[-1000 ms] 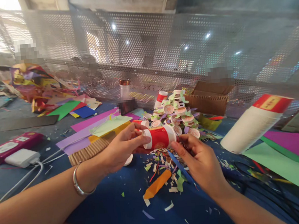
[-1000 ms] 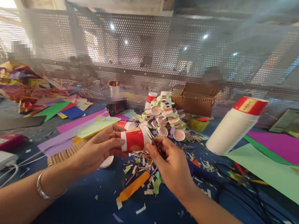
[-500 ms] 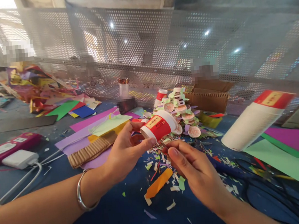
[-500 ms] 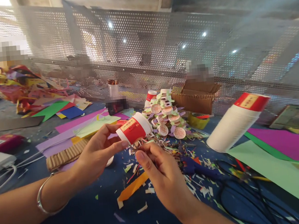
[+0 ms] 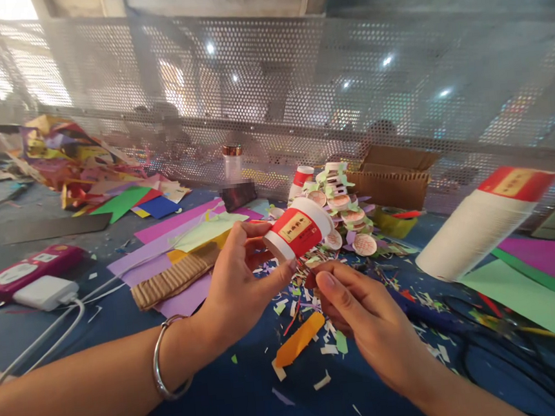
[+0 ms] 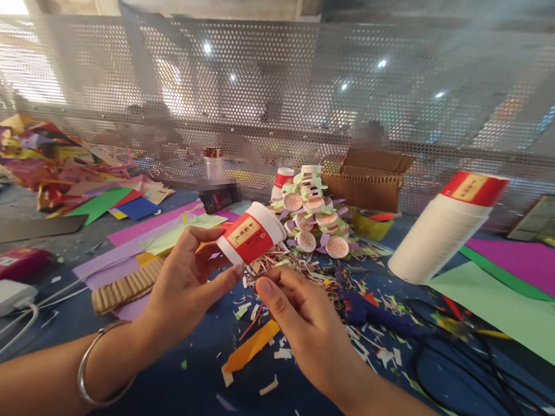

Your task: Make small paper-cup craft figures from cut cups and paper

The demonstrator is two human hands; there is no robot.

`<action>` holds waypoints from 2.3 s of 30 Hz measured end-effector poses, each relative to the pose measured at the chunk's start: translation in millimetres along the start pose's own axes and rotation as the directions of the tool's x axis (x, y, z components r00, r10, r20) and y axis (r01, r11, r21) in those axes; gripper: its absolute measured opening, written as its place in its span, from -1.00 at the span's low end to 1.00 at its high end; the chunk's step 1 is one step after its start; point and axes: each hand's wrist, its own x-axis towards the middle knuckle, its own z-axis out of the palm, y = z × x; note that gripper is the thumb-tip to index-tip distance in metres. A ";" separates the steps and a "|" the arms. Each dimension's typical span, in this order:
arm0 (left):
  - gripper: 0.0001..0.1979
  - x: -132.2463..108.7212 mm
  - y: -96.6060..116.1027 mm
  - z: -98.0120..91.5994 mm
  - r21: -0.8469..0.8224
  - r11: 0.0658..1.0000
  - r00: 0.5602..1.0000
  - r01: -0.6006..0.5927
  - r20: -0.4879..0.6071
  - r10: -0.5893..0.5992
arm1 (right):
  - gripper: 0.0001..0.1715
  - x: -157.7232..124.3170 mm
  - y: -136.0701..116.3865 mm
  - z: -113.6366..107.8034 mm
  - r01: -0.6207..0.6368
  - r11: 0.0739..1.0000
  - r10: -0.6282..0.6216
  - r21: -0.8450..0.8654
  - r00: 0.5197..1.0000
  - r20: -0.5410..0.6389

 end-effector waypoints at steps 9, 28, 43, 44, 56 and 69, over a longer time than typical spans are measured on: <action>-0.53 0.4 0.2 -0.8 0.100 0.993 0.997 -0.069 -0.031 0.072 | -0.57 0.1 5.5 -1.7 -0.047 0.996 0.046 0.076 0.999 0.014; -0.57 -1.1 -8.4 -6.6 0.259 0.931 0.966 -0.255 0.019 0.259 | -0.47 -0.8 -1.4 5.3 -0.157 0.961 0.157 0.229 0.987 0.021; -0.60 -5.5 -1.8 -3.9 0.376 0.877 0.954 -0.300 0.135 0.268 | -0.38 -2.4 -1.0 13.4 -0.233 0.919 0.257 0.317 0.966 -0.036; -0.59 -5.8 -2.8 -3.1 0.371 0.878 0.953 -0.303 0.132 0.273 | -0.36 -2.0 -1.2 14.0 -0.227 0.918 0.256 0.325 0.965 -0.048; -0.64 -6.0 -2.2 -0.9 0.208 0.955 0.977 -0.210 0.087 0.196 | -0.35 -3.0 -6.7 13.9 -0.232 0.906 0.270 0.353 0.961 -0.060; -0.65 -12.7 -2.5 3.8 0.253 0.944 0.977 -0.211 0.035 0.209 | -0.42 -3.9 -8.3 16.8 -0.210 0.879 0.272 0.429 0.958 -0.087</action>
